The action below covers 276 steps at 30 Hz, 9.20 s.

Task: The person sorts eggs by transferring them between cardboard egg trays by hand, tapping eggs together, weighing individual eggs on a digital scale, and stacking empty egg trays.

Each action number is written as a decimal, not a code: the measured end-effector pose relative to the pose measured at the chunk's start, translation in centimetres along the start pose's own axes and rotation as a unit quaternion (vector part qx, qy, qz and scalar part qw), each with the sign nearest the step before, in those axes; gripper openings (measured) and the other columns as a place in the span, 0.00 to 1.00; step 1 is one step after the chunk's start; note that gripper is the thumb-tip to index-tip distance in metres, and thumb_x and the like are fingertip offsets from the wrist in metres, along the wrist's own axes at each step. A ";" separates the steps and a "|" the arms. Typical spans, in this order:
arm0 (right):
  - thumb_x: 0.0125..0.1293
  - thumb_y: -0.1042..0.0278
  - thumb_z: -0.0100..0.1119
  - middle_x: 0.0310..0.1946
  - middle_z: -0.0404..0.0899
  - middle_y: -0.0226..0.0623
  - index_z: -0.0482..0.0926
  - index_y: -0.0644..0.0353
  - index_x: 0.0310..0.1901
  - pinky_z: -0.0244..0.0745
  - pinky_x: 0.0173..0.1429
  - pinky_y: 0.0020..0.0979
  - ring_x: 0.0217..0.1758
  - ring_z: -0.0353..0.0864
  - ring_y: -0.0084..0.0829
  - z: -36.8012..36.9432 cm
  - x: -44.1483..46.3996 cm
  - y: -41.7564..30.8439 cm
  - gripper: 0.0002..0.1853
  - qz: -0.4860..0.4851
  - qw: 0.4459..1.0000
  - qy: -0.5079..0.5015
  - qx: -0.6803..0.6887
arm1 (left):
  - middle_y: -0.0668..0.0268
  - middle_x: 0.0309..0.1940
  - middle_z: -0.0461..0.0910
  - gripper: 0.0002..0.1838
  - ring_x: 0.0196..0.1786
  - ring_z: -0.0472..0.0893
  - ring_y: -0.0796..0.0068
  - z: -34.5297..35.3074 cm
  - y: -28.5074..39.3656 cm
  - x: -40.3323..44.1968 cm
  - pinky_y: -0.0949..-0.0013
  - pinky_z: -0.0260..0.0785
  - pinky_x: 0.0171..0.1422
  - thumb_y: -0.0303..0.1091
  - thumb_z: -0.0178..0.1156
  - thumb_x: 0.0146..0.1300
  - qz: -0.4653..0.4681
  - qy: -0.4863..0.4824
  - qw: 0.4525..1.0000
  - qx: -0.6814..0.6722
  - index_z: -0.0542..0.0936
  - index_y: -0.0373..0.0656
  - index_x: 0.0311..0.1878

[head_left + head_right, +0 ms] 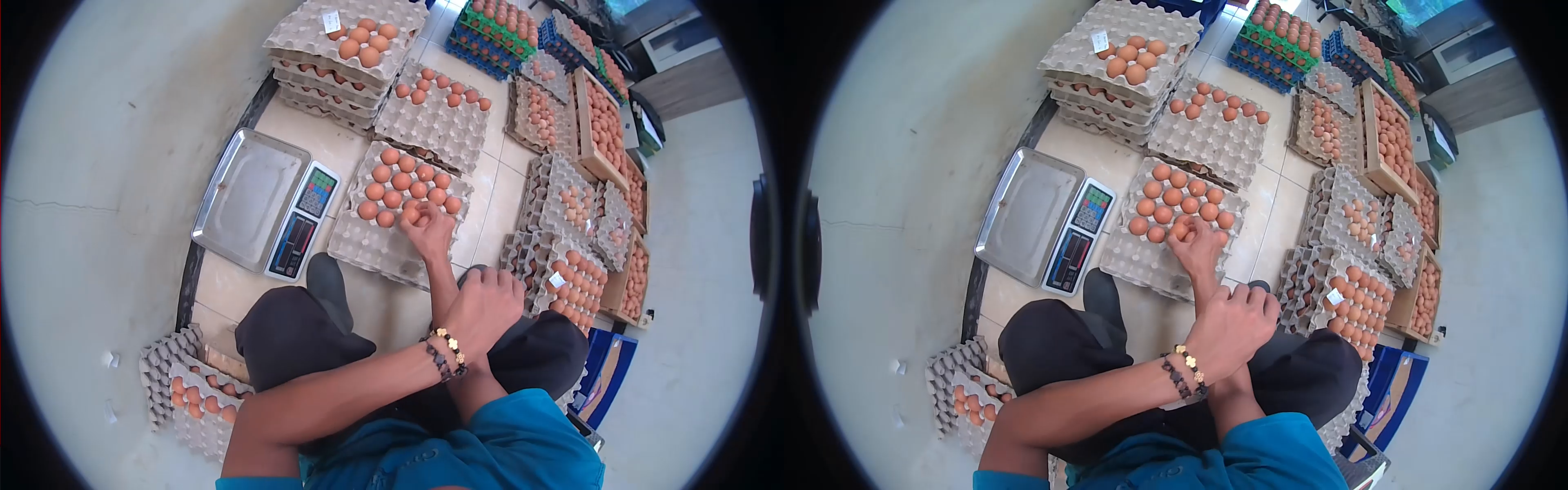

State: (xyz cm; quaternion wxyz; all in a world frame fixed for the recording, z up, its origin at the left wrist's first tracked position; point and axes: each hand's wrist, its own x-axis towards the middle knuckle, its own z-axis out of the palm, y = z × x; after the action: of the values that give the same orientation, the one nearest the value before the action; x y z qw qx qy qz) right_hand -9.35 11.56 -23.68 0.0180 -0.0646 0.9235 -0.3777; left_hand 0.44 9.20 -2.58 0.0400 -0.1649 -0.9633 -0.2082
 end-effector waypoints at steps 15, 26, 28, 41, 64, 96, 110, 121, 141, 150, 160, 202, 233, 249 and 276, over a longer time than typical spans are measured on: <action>0.63 0.71 0.65 0.44 0.79 0.41 0.73 0.62 0.54 0.76 0.55 0.41 0.48 0.80 0.38 1.2 -3.6 4.9 0.19 0.023 0.985 0.112 0.132 | 0.68 0.32 0.80 0.11 0.38 0.81 0.72 2.2 1.6 -0.3 0.68 0.71 0.40 0.32 0.65 0.52 0.056 0.009 0.998 -0.032 0.82 0.42 0.40; 0.54 0.80 0.60 0.45 0.77 0.46 0.84 0.65 0.37 0.76 0.52 0.39 0.47 0.79 0.42 -0.1 -0.5 4.2 0.09 -0.007 0.950 0.305 0.065 | 0.66 0.37 0.79 0.19 0.45 0.80 0.67 -3.2 -0.8 -1.1 0.67 0.70 0.45 0.33 0.64 0.51 0.010 -0.085 0.996 -0.024 0.78 0.41 0.49; 0.56 0.79 0.58 0.39 0.78 0.44 0.83 0.66 0.40 0.76 0.51 0.38 0.45 0.79 0.41 -1.5 5.7 4.5 0.10 -0.017 0.940 0.337 0.060 | 0.64 0.40 0.78 0.22 0.48 0.79 0.64 -5.7 -3.0 -2.1 0.64 0.70 0.51 0.34 0.65 0.50 -0.008 -0.174 0.984 -0.025 0.77 0.41 0.51; 0.48 0.69 0.69 0.45 0.85 0.46 0.84 0.54 0.53 0.78 0.58 0.45 0.55 0.80 0.48 -3.0 40.8 9.3 0.25 -0.072 0.951 -0.040 -0.299 | 0.59 0.62 0.75 0.31 0.66 0.74 0.58 -9.7 -9.2 -0.7 0.53 0.64 0.70 0.59 0.51 0.68 -0.125 -0.322 0.938 0.014 0.74 0.52 0.68; 0.49 0.45 0.78 0.21 0.79 0.35 0.82 0.63 0.25 0.71 0.23 0.27 0.20 0.78 0.25 -7.2 41.9 15.7 0.25 0.244 0.958 -0.018 0.148 | 0.57 0.63 0.75 0.34 0.63 0.76 0.55 -9.2 -9.6 0.2 0.53 0.67 0.67 0.56 0.60 0.63 -0.179 -0.285 0.942 -0.009 0.72 0.53 0.70; 0.61 0.64 0.60 0.23 0.80 0.47 0.76 0.69 0.54 0.79 0.46 0.45 0.31 0.84 0.46 -1.9 -6.3 14.6 0.22 0.339 0.824 0.167 0.423 | 0.62 0.44 0.84 0.12 0.50 0.83 0.65 -0.9 -0.9 -6.0 0.62 0.72 0.50 0.33 0.62 0.62 0.049 -0.349 0.932 0.089 0.83 0.44 0.49; 0.55 0.57 0.67 0.38 0.84 0.42 0.82 0.60 0.34 0.70 0.53 0.45 0.48 0.79 0.44 -1.9 -5.8 4.9 0.14 0.158 0.967 0.160 -0.123 | 0.62 0.41 0.84 0.11 0.48 0.84 0.66 0.4 -0.1 -5.7 0.62 0.73 0.48 0.33 0.60 0.64 0.057 -0.319 0.940 0.105 0.83 0.44 0.47; 0.53 0.56 0.71 0.33 0.87 0.41 0.85 0.62 0.35 0.78 0.42 0.37 0.36 0.86 0.35 -3.4 -4.4 6.5 0.16 0.333 0.901 0.206 0.188 | 0.59 0.43 0.84 0.16 0.52 0.83 0.57 -0.2 -3.0 -3.5 0.55 0.76 0.52 0.32 0.62 0.60 -0.027 -0.343 0.939 0.016 0.80 0.42 0.52; 0.56 0.51 0.68 0.44 0.85 0.46 0.84 0.63 0.43 0.77 0.54 0.39 0.45 0.84 0.38 -3.1 -5.3 12.0 0.22 0.390 0.883 0.186 0.182 | 0.59 0.47 0.85 0.17 0.46 0.83 0.77 -16.4 -9.0 -29.7 0.75 0.77 0.50 0.34 0.65 0.69 -0.371 0.304 0.829 -0.287 0.80 0.36 0.57; 0.54 0.50 0.71 0.46 0.87 0.47 0.85 0.59 0.51 0.80 0.54 0.45 0.49 0.86 0.47 1.2 -6.5 11.9 0.27 0.138 0.985 0.052 -0.089 | 0.63 0.49 0.83 0.20 0.50 0.82 0.76 -10.1 -4.7 -53.8 0.70 0.79 0.56 0.35 0.68 0.67 -0.583 0.520 0.579 -0.232 0.80 0.38 0.59; 0.56 0.50 0.72 0.43 0.86 0.45 0.79 0.59 0.49 0.79 0.53 0.43 0.45 0.86 0.44 0.0 -6.7 8.0 0.26 0.146 0.973 0.175 -0.026 | 0.64 0.49 0.83 0.22 0.49 0.82 0.80 -0.7 -5.2 -56.6 0.74 0.76 0.53 0.28 0.71 0.61 -0.622 0.504 0.578 -0.161 0.80 0.39 0.58; 0.53 0.66 0.64 0.49 0.84 0.48 0.77 0.62 0.58 0.76 0.59 0.42 0.53 0.83 0.46 -3.8 15.1 6.6 0.28 0.094 0.981 0.164 0.032 | 0.54 0.51 0.79 0.26 0.53 0.80 0.54 -9.0 -6.2 -3.1 0.55 0.72 0.58 0.39 0.67 0.59 -0.012 -0.178 0.984 0.015 0.76 0.44 0.61; 0.68 0.61 0.55 0.41 0.83 0.45 0.78 0.62 0.51 0.80 0.51 0.35 0.46 0.84 0.36 -0.1 46.0 9.6 0.16 0.167 0.887 -0.065 0.425 | 0.47 0.62 0.73 0.26 0.65 0.72 0.48 -3.3 -9.2 0.4 0.48 0.62 0.66 0.45 0.48 0.71 -0.028 -0.365 0.928 -0.074 0.72 0.45 0.68; 0.56 0.73 0.64 0.35 0.86 0.50 0.80 0.63 0.59 0.81 0.43 0.41 0.37 0.87 0.43 3.1 42.5 5.4 0.25 -0.106 0.993 -0.031 -0.051 | 0.44 0.69 0.68 0.28 0.70 0.68 0.43 -4.9 -9.6 1.8 0.41 0.56 0.72 0.47 0.44 0.73 -0.059 -0.441 0.890 -0.097 0.70 0.46 0.72; 0.55 0.61 0.74 0.35 0.83 0.47 0.77 0.62 0.52 0.76 0.49 0.44 0.39 0.84 0.48 -2.5 -9.6 3.1 0.25 0.202 0.944 0.254 0.064 | 0.69 0.31 0.84 0.06 0.38 0.85 0.73 0.7 0.6 -3.4 0.62 0.71 0.42 0.32 0.60 0.61 0.054 -0.439 0.892 0.088 0.86 0.50 0.33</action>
State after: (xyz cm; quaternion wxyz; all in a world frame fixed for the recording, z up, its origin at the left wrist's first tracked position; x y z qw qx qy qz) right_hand -0.35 16.76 -24.19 -0.1366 0.2227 0.8651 -0.4281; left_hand 3.88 8.97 -3.48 -0.3618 -0.2872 -0.8865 -0.0267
